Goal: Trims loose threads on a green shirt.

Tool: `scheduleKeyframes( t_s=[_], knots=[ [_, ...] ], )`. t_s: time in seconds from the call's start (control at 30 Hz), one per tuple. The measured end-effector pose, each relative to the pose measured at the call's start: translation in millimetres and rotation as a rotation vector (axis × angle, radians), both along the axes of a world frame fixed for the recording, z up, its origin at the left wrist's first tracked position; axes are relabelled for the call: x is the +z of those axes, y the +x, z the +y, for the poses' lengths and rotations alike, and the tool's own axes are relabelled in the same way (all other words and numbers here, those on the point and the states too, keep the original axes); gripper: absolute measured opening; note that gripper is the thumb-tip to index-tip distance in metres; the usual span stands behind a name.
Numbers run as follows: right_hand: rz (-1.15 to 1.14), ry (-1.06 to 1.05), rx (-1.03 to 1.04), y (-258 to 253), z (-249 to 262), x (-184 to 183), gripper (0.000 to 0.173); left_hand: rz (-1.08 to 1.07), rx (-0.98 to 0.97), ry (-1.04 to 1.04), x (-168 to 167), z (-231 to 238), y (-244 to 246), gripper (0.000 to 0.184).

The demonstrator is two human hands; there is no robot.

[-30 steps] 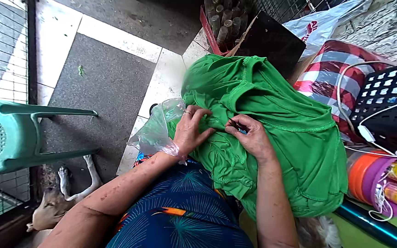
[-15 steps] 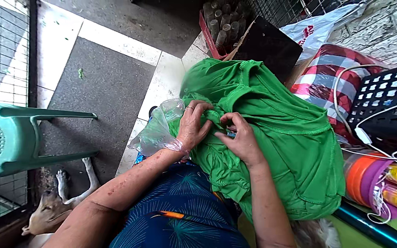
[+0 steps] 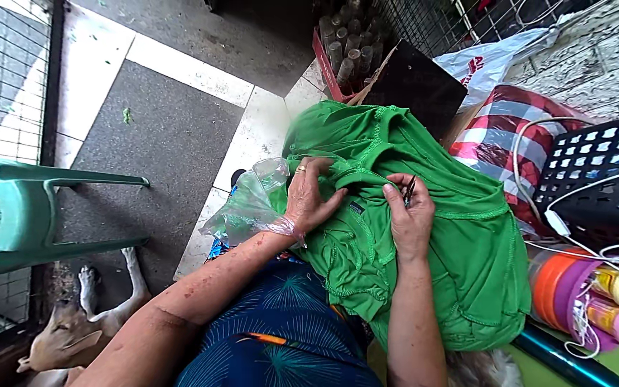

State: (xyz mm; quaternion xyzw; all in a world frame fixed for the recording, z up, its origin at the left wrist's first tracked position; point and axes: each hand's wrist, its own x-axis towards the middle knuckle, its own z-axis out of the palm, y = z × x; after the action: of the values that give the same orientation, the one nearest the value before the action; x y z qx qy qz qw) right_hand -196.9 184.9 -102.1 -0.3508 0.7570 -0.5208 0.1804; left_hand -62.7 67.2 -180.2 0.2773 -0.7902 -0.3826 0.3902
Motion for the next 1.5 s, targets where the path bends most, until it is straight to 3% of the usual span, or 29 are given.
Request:
scheduleKeyframes(
  t_s=[0.27, 0.43, 0.53, 0.63, 0.73, 0.8, 0.87, 0.97, 1.17, 1.23, 1.37, 1.5],
  knots=[
    [0.001, -0.008, -0.016, 1.0, 0.2, -1.1, 0.015, -0.054, -0.007, 0.167, -0.6, -1.9, 19.0, 0.037],
    [-0.004, -0.001, -0.019, 1.7, 0.6, -1.4, 0.015, -0.062, -0.028, 0.153, -4.4, -11.0, 17.7, 0.017],
    [-0.009, -0.012, -0.021, 1.5, 1.4, -1.2, 0.014, -0.230, -0.336, 0.373, 29.7, -21.2, 47.9, 0.014],
    [0.010, -0.009, -0.003, 0.9, 1.5, -1.2, 0.014, -0.351, -0.678, 0.419, 31.5, -28.9, 72.0, 0.020],
    [0.015, -0.009, 0.016, 1.2, 0.8, -1.5, 0.014, -0.296, -0.474, 0.202, 23.6, -19.6, 78.0, 0.021],
    [0.015, -0.020, 0.033, 1.8, 0.7, -2.0, 0.017, -0.236, -0.254, 0.148, 24.0, -14.3, 64.5, 0.019],
    [0.002, -0.031, 0.068, 1.7, 2.2, -1.7, 0.025, -0.177, -0.143, 0.141, 27.8, -9.2, 42.9, 0.029],
    [0.005, -0.022, 0.106, 2.6, 3.1, -1.7, 0.029, -0.077, -0.088, 0.083, 32.5, -0.9, 11.8, 0.041],
    [0.034, -0.016, 0.153, 4.0, 4.1, -3.7, 0.030, -0.059, -0.210, -0.070, 44.8, -5.2, -17.5, 0.022],
    [0.032, -0.011, 0.177, 4.2, 2.6, -4.4, 0.029, -0.020, -0.252, -0.023, 36.7, -13.1, -20.5, 0.016],
    [0.049, 0.011, 0.169, 4.6, 2.7, -3.2, 0.028, 0.165, -0.272, 0.336, 33.5, -32.8, 4.1, 0.019],
    [0.045, 0.011, 0.147, 3.2, 3.0, -1.8, 0.029, 0.205, -0.062, 0.429, 21.8, -45.3, 32.9, 0.055]
  ],
)
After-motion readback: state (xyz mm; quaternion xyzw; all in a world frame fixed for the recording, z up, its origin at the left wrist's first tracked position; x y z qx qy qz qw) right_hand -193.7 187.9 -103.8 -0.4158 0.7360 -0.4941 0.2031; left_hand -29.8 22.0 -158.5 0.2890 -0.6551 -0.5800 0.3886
